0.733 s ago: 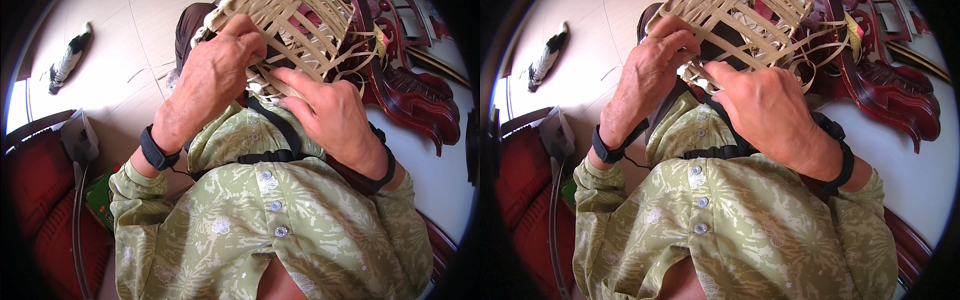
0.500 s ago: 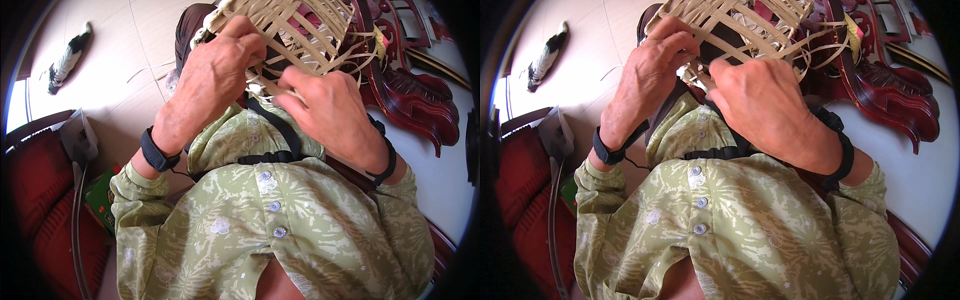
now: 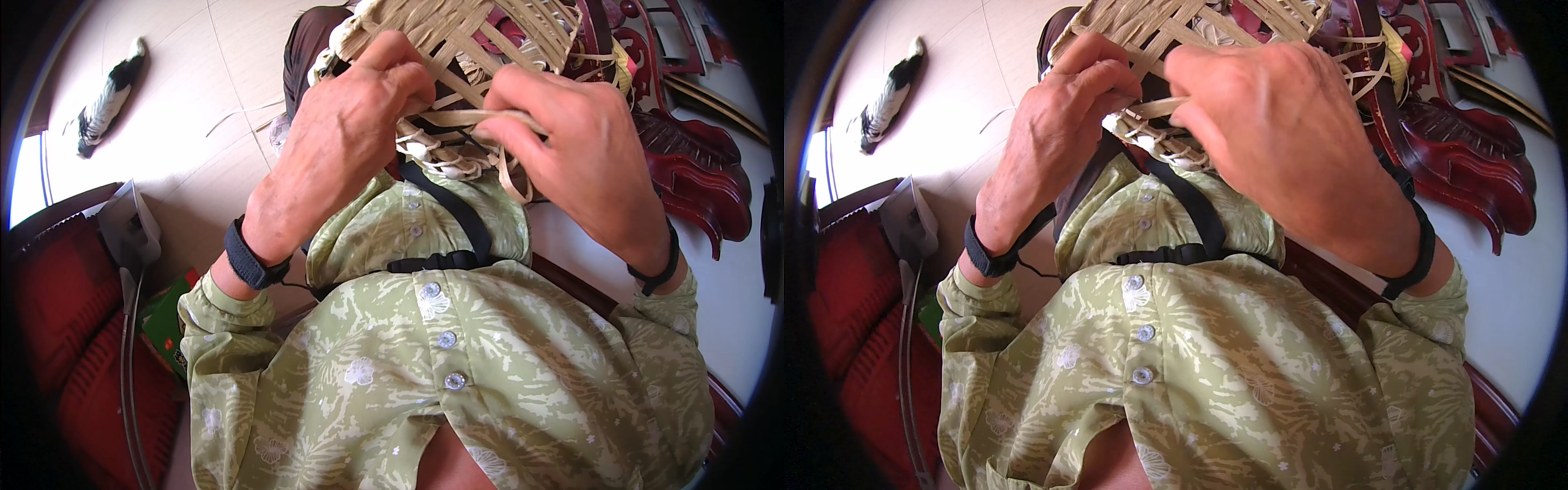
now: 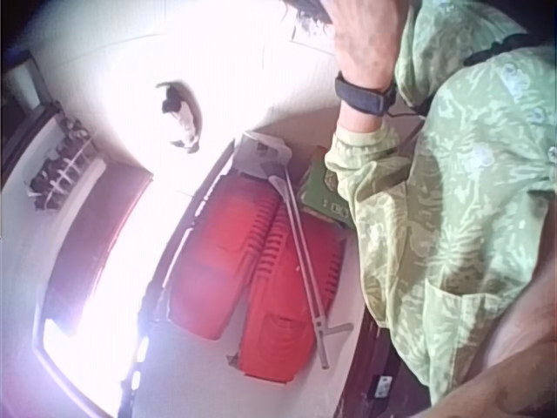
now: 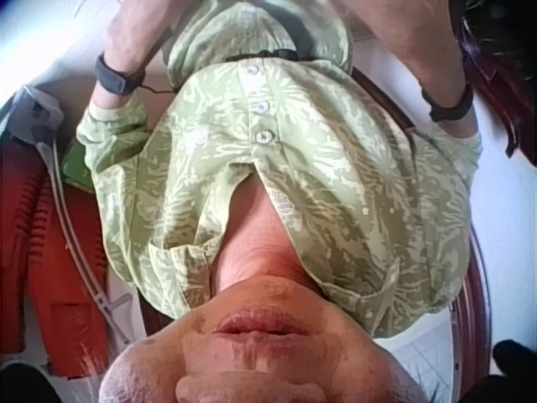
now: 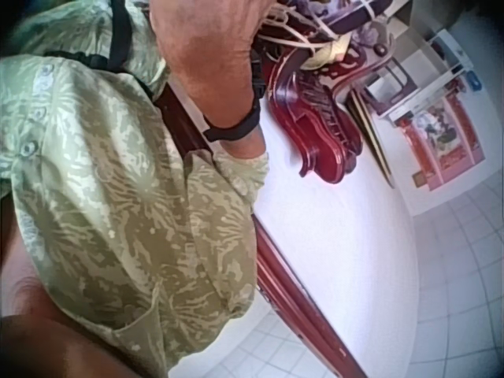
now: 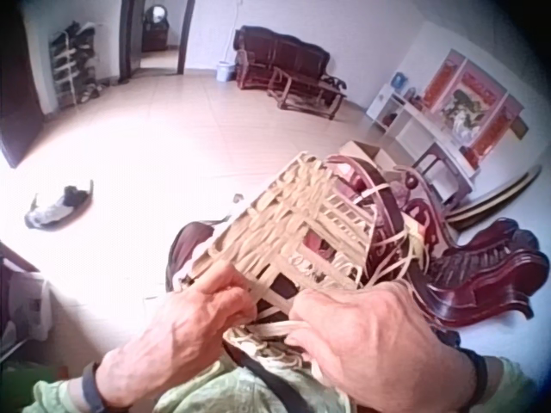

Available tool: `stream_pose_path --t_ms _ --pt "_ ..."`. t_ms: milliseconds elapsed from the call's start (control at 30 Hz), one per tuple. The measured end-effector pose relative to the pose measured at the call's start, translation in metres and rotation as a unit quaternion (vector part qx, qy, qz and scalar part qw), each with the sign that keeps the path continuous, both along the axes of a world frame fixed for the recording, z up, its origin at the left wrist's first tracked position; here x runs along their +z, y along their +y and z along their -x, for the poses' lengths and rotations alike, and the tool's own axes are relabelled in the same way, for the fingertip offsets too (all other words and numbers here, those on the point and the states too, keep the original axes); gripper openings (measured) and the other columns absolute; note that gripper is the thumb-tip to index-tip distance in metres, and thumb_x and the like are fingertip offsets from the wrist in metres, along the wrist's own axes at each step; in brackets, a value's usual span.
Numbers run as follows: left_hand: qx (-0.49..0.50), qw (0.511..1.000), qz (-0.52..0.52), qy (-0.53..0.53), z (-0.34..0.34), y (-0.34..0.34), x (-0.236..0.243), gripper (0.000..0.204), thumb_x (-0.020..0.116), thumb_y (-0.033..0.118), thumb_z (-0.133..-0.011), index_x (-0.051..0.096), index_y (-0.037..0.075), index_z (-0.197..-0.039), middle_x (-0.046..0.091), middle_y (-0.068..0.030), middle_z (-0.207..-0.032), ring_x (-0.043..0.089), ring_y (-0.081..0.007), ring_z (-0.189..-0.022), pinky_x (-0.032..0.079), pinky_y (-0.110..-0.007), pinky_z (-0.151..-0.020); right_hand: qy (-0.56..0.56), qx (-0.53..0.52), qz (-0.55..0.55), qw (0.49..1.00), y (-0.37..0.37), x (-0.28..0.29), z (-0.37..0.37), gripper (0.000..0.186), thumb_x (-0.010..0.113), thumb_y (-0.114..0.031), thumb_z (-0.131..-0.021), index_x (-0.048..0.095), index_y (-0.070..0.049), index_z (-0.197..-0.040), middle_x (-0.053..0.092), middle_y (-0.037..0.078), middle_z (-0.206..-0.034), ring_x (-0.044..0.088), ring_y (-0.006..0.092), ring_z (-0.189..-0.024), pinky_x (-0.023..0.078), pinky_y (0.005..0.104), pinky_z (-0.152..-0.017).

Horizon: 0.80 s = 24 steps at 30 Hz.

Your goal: The person weaves a basket by hand, interlacing strips of material and folding them over to secure the edges of the structure.

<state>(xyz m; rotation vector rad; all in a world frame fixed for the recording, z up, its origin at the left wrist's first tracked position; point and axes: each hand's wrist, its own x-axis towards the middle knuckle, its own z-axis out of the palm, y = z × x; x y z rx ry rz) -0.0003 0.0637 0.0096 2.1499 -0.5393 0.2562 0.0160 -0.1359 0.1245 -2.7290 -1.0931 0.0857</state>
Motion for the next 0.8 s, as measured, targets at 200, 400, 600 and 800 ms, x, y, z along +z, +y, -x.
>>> stream_pose_path --t_ms 200,400,600,800 --pt "-0.011 1.000 -0.009 0.005 0.002 0.005 0.003 0.028 0.060 -0.013 -0.080 0.068 0.006 -0.098 0.063 -0.0048 -0.107 0.069 -0.0292 -0.090 0.057 -0.037 -0.075 -0.030 0.088 -0.045 0.995 -0.001 0.003 -0.009 0.013 0.073 -0.002 -0.083 0.060 0.001 -0.084 0.060 0.013 -0.075 0.061 0.0312 -0.066 0.047 0.0375 -0.059" --pt "-0.017 1.000 -0.015 0.008 0.001 0.008 0.003 0.025 0.065 -0.009 -0.081 0.068 0.009 -0.097 0.064 -0.0037 -0.108 0.070 -0.0274 -0.087 0.057 -0.036 -0.073 0.018 0.072 -0.074 0.994 -0.011 -0.010 -0.038 0.012 0.069 -0.003 -0.087 0.059 0.001 -0.084 0.057 0.013 -0.073 0.056 0.0285 -0.063 0.044 0.0351 -0.058" --pt "-0.002 0.999 -0.015 0.038 0.000 0.003 0.002 0.020 0.076 0.001 -0.080 0.067 0.009 -0.096 0.064 -0.0037 -0.108 0.070 -0.0268 -0.086 0.058 -0.035 -0.071 0.165 -0.010 -0.079 0.983 -0.021 -0.039 -0.066 0.016 0.069 -0.010 -0.086 0.058 0.001 -0.086 0.054 0.010 -0.068 0.052 0.0195 -0.062 0.043 0.0336 -0.061" --pt "0.008 0.999 -0.004 0.032 0.007 -0.005 0.004 0.024 0.078 0.002 -0.079 0.067 0.010 -0.098 0.062 -0.0036 -0.106 0.069 -0.0263 -0.086 0.059 -0.035 -0.069 0.368 -0.134 -0.114 0.913 -0.028 -0.050 -0.071 0.022 0.072 -0.013 -0.086 0.057 0.002 -0.079 0.055 0.001 -0.067 0.050 0.0084 -0.064 0.043 0.0294 -0.060"
